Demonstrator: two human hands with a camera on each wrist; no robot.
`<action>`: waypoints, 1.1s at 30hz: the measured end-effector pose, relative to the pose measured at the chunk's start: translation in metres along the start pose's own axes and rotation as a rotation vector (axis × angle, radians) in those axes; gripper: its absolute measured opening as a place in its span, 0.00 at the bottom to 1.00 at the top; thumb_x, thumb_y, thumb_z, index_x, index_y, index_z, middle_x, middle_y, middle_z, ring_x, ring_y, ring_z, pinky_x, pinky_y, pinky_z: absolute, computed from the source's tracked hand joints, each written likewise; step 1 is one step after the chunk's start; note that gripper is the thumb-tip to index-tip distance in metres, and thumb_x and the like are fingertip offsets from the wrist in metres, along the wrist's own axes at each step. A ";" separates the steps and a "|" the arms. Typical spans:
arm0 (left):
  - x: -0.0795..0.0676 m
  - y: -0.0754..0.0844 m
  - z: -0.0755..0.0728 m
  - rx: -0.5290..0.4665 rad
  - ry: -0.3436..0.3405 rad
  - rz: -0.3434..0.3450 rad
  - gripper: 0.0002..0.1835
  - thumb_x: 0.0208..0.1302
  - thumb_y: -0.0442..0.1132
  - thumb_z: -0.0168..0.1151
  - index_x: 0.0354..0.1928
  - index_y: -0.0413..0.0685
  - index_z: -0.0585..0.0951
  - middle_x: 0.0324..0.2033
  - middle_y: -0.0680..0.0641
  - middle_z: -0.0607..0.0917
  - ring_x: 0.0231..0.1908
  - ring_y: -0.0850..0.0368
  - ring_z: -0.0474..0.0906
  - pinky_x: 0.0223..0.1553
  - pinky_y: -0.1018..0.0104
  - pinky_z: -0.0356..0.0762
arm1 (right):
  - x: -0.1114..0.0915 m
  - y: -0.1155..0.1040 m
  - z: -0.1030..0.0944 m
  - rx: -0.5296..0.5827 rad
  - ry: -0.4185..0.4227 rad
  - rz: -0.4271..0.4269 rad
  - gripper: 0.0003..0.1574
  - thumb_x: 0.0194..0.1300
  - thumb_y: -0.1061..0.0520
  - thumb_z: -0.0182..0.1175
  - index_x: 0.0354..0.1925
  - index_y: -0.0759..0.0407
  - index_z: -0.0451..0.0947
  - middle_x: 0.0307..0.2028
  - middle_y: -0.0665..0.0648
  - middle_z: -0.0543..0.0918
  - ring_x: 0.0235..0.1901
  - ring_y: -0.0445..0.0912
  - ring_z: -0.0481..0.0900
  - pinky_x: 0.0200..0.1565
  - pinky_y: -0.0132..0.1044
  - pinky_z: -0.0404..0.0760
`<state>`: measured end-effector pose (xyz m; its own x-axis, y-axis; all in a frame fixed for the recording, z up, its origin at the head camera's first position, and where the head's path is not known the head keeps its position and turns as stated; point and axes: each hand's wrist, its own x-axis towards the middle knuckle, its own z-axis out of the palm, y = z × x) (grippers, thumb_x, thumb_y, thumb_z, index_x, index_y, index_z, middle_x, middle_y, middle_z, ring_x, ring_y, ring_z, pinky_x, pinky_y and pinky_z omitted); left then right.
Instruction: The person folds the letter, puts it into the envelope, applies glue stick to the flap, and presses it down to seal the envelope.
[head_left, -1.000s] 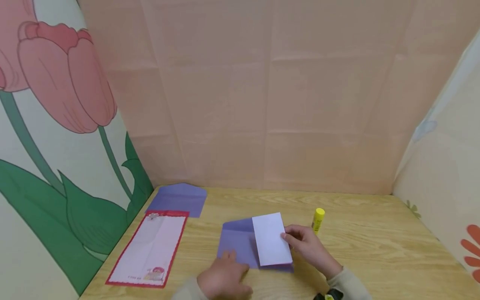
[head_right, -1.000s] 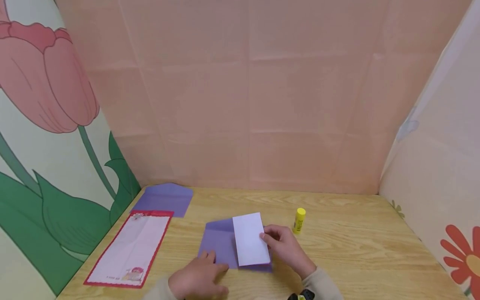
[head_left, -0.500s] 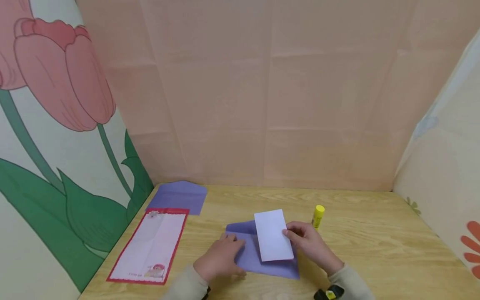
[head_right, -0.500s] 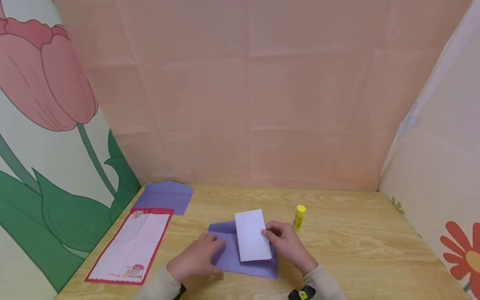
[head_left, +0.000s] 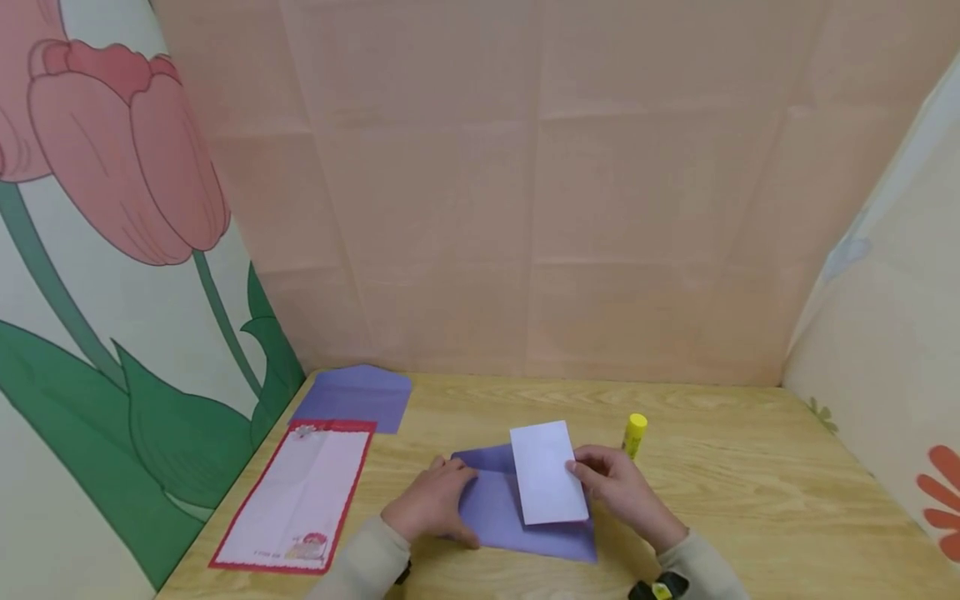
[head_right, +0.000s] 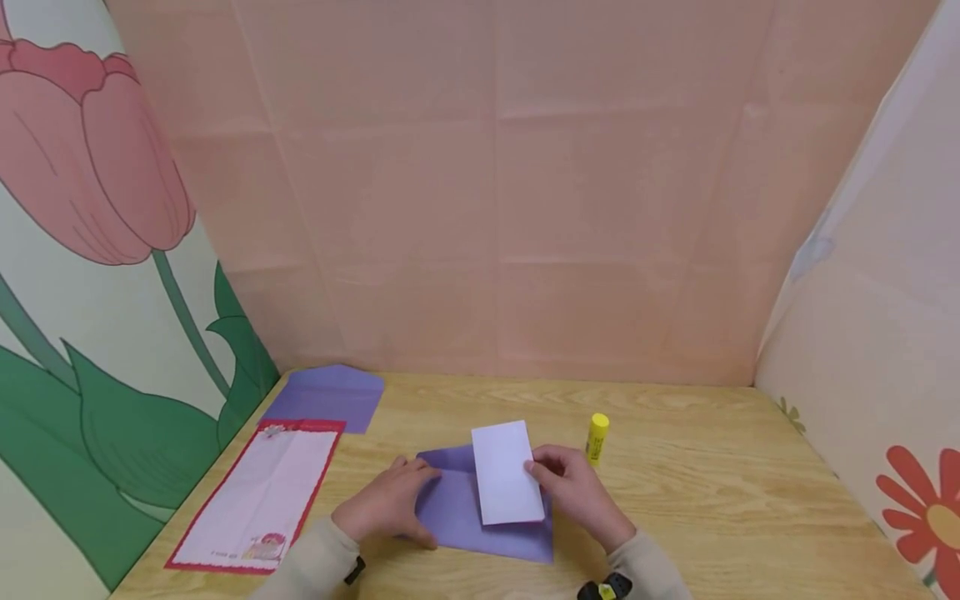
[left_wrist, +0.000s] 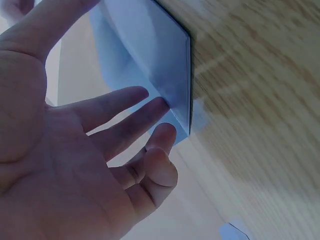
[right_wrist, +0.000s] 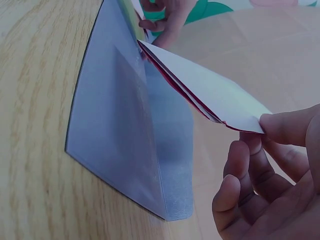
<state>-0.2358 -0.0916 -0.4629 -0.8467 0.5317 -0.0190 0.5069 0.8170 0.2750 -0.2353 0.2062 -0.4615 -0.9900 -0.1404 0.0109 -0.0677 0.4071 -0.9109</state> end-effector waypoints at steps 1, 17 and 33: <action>0.001 -0.001 0.000 0.000 -0.004 -0.002 0.50 0.33 0.60 0.84 0.62 0.44 0.78 0.53 0.50 0.79 0.48 0.55 0.69 0.53 0.61 0.74 | 0.000 0.000 0.000 0.003 0.001 0.001 0.12 0.72 0.59 0.59 0.48 0.65 0.82 0.37 0.57 0.83 0.34 0.50 0.77 0.30 0.36 0.79; 0.006 -0.005 -0.001 -0.023 -0.013 0.014 0.49 0.30 0.59 0.86 0.57 0.42 0.81 0.49 0.51 0.77 0.45 0.55 0.68 0.49 0.65 0.74 | 0.002 0.000 0.002 -0.003 0.034 0.028 0.12 0.73 0.58 0.58 0.48 0.65 0.82 0.37 0.57 0.83 0.34 0.47 0.77 0.35 0.38 0.82; 0.004 -0.003 0.000 -0.036 0.017 -0.023 0.50 0.27 0.59 0.87 0.55 0.42 0.77 0.49 0.50 0.77 0.46 0.54 0.67 0.53 0.59 0.74 | 0.003 0.003 0.000 0.189 0.183 0.032 0.14 0.79 0.53 0.49 0.54 0.62 0.67 0.18 0.59 0.75 0.14 0.49 0.72 0.15 0.32 0.65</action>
<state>-0.2404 -0.0923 -0.4639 -0.8608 0.5088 -0.0099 0.4812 0.8202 0.3094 -0.2381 0.2068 -0.4643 -0.9983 0.0422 0.0395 -0.0287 0.2310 -0.9725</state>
